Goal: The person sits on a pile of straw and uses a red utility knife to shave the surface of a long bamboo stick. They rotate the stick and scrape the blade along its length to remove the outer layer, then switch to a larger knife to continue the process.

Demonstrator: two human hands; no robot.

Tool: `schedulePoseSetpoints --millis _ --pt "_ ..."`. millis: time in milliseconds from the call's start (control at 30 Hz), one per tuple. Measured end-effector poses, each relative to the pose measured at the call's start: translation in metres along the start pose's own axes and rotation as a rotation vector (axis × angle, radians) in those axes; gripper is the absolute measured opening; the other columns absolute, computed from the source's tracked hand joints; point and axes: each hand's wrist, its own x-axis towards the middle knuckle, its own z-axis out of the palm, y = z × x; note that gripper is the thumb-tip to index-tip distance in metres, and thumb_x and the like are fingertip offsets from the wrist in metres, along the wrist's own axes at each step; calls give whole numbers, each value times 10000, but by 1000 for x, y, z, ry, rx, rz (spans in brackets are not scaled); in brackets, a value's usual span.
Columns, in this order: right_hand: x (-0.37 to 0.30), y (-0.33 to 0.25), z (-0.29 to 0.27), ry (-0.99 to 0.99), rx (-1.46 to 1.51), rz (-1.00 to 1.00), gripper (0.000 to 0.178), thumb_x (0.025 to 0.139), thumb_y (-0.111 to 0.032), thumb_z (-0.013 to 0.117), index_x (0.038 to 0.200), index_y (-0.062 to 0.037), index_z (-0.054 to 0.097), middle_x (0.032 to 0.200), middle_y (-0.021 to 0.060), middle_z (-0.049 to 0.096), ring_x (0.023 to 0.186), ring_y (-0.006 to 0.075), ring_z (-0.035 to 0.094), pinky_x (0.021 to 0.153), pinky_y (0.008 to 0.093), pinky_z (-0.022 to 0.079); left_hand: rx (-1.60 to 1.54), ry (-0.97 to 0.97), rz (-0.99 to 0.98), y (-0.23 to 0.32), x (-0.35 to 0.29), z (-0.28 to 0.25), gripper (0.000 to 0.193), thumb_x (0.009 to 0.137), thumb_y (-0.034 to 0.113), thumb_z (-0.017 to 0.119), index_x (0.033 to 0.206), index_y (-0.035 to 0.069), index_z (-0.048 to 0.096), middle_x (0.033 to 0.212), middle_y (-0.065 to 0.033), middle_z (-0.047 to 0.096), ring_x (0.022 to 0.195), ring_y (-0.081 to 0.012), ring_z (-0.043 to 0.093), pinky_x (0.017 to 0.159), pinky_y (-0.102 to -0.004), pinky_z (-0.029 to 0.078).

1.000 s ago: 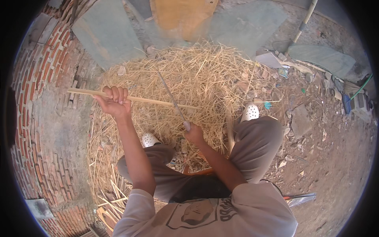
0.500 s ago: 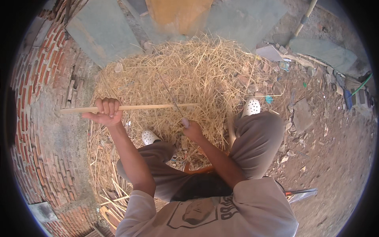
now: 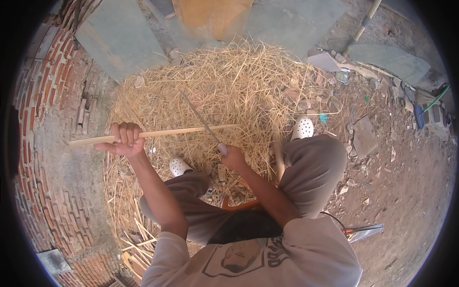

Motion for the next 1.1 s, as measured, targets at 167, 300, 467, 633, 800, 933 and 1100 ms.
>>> schedulePoseSetpoints --millis 167,300,467,633,800,933,1100 --pt "6 15 -4 -70 -86 61 313 729 -164 655 1023 -56 643 888 208 662 847 396 645 740 466 512 44 8 -14 -10 4 10 684 675 784 632 619 146 391 423 50 342 351 -43 253 382 -219 193" --pt "9 51 -14 -60 -22 229 282 724 -155 654 968 -14 651 856 220 653 839 407 639 745 468 508 50 1 -6 -4 2 8 677 679 772 639 628 143 395 424 48 346 350 -43 249 375 -220 188" --pt "-3 18 4 -19 24 59 280 749 -133 650 1005 -20 637 856 215 650 838 392 646 730 471 503 57 47 -4 -8 0 10 683 741 785 556 697 115 432 486 39 329 409 -74 230 419 -242 206" --pt "-11 83 -15 -88 -131 351 301 770 -192 684 966 29 627 839 217 644 757 354 647 670 471 503 181 225 71 -17 7 26 663 812 769 477 677 122 419 467 31 333 381 -82 253 404 -237 224" --pt "-14 87 -1 46 -120 429 316 782 -198 656 1004 25 636 907 236 666 869 375 662 724 482 521 315 454 165 -40 27 52 620 886 710 431 643 140 408 441 32 307 350 -81 228 366 -231 210" --pt "-32 68 -10 59 -149 283 363 772 -225 663 1089 -50 638 1000 217 666 958 372 649 797 509 509 405 533 198 -52 37 59 590 925 663 413 644 144 416 448 29 306 355 -80 222 364 -228 202" --pt "-43 116 -19 -91 -201 548 497 768 -309 705 1118 29 606 966 223 673 922 369 664 783 466 534 548 653 202 -42 74 103 569 957 615 402 636 147 382 458 24 269 370 -89 217 366 -234 199"
